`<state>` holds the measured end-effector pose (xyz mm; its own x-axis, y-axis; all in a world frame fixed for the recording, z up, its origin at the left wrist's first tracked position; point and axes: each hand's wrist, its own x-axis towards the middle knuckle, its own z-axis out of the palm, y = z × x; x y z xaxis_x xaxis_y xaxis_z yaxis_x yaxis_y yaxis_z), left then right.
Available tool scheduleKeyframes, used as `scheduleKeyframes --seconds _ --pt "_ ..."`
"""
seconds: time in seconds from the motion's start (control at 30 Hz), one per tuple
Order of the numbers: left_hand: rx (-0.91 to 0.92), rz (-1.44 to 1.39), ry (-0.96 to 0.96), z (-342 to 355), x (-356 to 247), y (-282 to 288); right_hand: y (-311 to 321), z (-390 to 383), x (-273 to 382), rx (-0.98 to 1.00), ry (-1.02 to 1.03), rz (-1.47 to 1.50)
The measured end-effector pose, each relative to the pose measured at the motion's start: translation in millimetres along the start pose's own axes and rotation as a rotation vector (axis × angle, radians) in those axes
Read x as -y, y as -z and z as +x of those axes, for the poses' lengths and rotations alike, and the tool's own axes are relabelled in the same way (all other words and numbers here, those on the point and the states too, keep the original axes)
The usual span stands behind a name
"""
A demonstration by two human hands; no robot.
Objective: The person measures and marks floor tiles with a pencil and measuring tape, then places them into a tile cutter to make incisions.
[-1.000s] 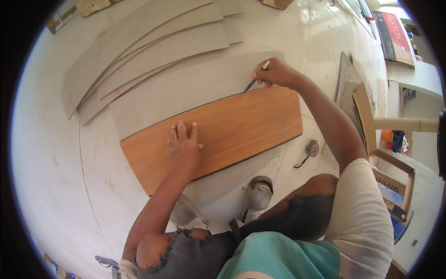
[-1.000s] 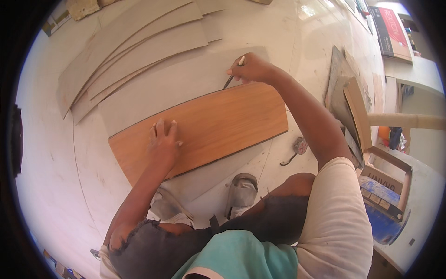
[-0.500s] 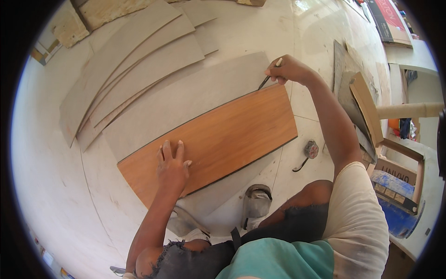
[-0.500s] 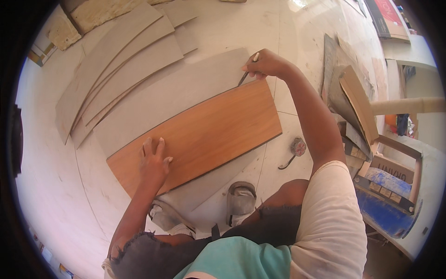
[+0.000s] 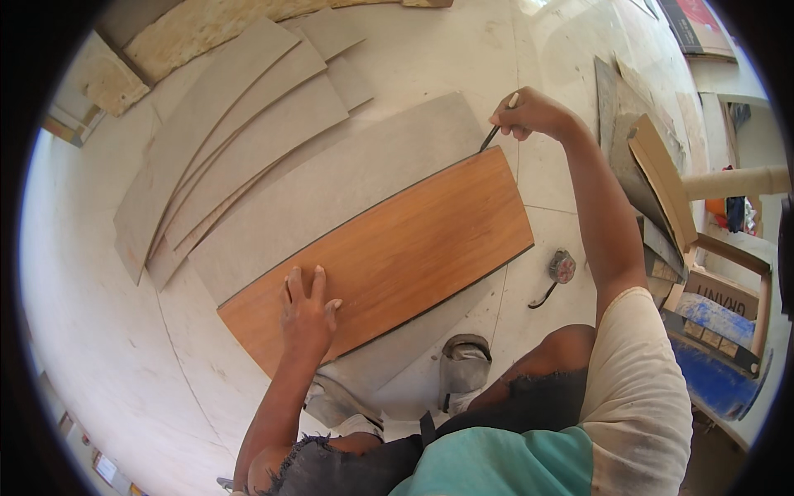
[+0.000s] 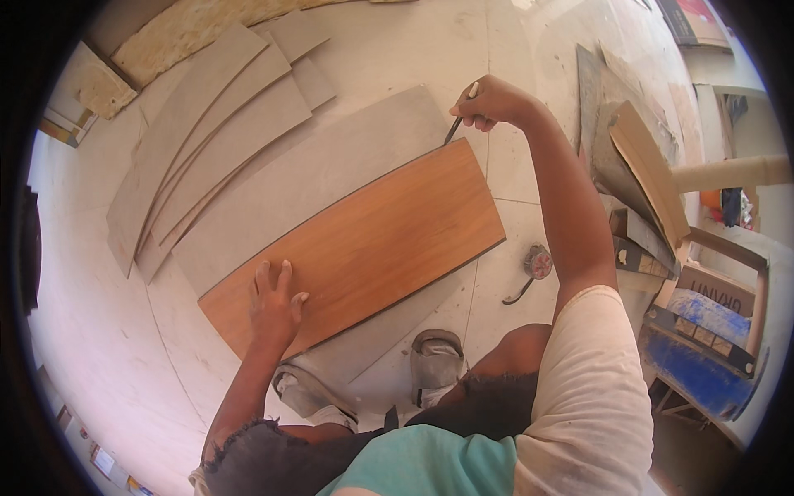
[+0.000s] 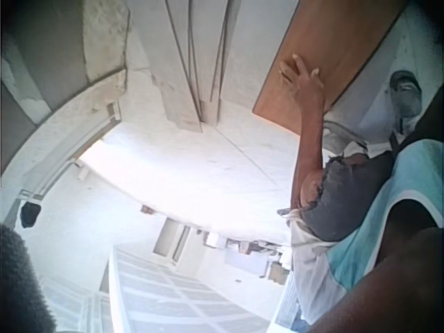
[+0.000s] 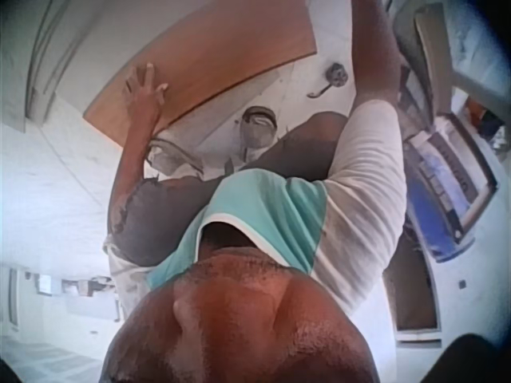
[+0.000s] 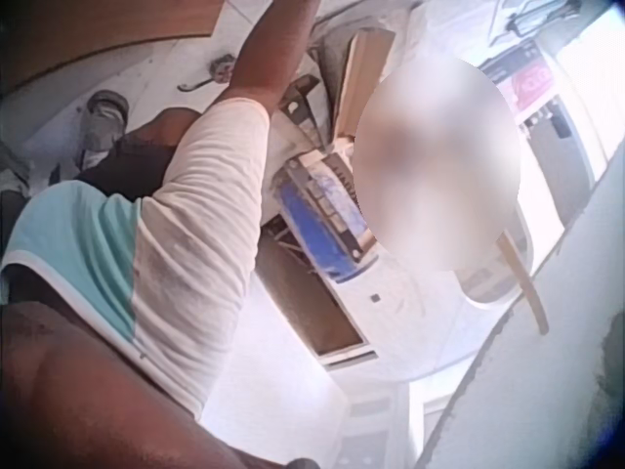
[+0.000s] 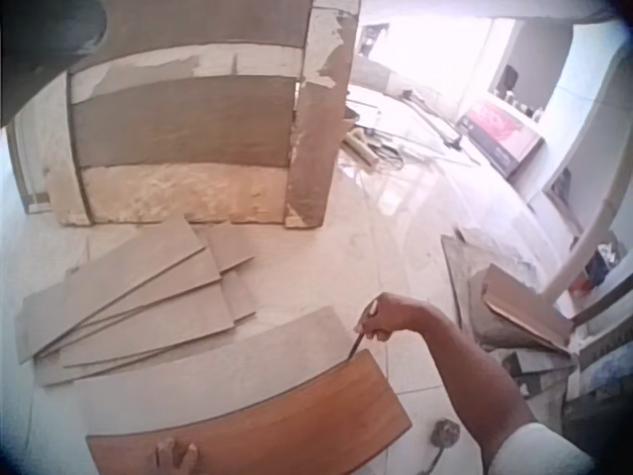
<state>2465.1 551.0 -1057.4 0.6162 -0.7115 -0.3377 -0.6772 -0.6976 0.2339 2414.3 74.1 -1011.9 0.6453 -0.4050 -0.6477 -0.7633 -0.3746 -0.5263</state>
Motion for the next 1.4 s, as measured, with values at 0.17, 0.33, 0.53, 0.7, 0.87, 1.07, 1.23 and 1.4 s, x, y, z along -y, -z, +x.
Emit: scheduleKeyframes --seconds 0.17,0.33,0.53,0.7,0.87,1.07,1.23,1.4 --pt "-0.014 0.019 -0.010 -0.7 2.2 -2.2 3.1 1.6 -5.4 -0.001 -0.009 0.028" --pt "0.006 0.030 0.001 -1.3 1.7 1.2 8.7 3.8 -7.9 -0.011 -0.015 -0.016" --pt "-0.015 0.043 -0.021 -1.9 1.6 -3.3 18.7 -4.7 -5.3 -0.131 0.031 -0.086" --pt "-0.002 0.011 -0.013 0.0 -7.8 1.5 11.0 -9.2 5.3 -0.093 0.059 -0.132" --pt "-0.036 -0.033 -0.036 -3.5 2.4 -2.6 -9.5 -2.0 25.0 -0.060 0.117 -0.225" --pt "0.066 -0.132 0.007 3.8 -3.0 4.3 -15.6 -12.9 35.5 -0.029 0.272 -0.113" --pt "0.088 -0.106 0.078 -8.4 8.5 2.7 -68.6 -26.3 90.2 0.007 0.365 -0.016" --pt "0.068 -0.171 0.066 -10.7 9.1 -4.7 -138.7 -40.1 148.5 0.142 0.495 0.121"
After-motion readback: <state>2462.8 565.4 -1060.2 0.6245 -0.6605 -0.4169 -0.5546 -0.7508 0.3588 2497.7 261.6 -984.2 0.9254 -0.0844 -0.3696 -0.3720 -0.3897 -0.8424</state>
